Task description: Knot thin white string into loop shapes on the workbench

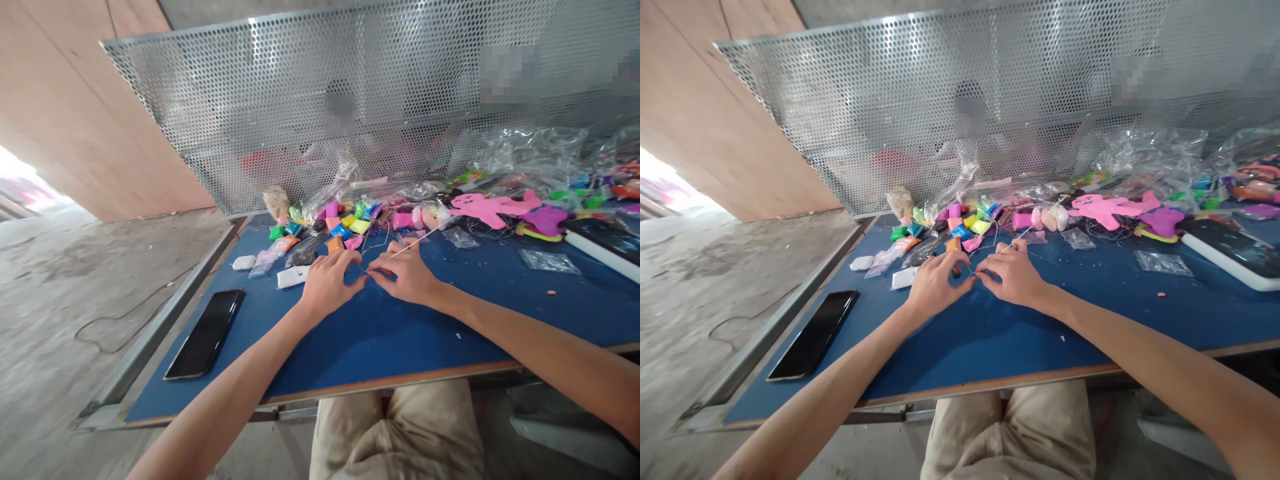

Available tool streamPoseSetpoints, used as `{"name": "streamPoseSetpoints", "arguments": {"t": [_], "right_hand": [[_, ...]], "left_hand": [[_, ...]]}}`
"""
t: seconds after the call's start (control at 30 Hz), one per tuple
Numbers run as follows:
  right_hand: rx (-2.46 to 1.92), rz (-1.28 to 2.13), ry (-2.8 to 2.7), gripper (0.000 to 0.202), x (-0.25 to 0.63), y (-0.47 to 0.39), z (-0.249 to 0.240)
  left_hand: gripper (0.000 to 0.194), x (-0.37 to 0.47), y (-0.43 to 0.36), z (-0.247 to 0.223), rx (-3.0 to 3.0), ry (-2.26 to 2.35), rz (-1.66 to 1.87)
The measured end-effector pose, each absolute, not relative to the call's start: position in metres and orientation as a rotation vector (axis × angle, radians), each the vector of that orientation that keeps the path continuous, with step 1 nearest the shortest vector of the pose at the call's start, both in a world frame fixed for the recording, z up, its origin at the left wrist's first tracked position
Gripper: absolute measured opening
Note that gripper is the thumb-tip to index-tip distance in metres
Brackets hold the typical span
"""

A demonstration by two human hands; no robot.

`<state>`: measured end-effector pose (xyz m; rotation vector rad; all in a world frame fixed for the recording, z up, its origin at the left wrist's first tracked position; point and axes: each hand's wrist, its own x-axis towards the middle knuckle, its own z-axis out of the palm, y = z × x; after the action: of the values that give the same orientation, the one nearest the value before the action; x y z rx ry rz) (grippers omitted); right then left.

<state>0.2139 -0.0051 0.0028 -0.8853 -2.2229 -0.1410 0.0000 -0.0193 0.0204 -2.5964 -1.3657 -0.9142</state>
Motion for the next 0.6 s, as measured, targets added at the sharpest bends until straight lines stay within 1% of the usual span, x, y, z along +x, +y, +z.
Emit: {"name": "streamPoseSetpoints", "arguments": {"t": [0.07,0.13,0.3,0.6], "right_hand": [[-0.891,-0.129,-2.229,0.013,0.2142,-0.0050,0.0022],[-0.889,-0.121,-2.238,0.014,0.2144,-0.0050,0.0016],[-0.868,-0.152,-2.269,0.019,0.2143,-0.0049,0.0006],[-0.911,-0.180,-2.268,0.017,0.2118,-0.0079,0.0012]], "left_hand": [[0.016,0.0004,-0.0199,0.0198,-2.579,-1.230,-0.867],[0.011,0.0012,-0.0201,0.0187,-2.549,-1.151,-0.841],[0.010,0.0029,-0.0188,0.0149,-2.514,-1.126,-0.811],[0.014,0.0037,-0.0210,0.0116,-2.486,-1.037,-0.740]]}}
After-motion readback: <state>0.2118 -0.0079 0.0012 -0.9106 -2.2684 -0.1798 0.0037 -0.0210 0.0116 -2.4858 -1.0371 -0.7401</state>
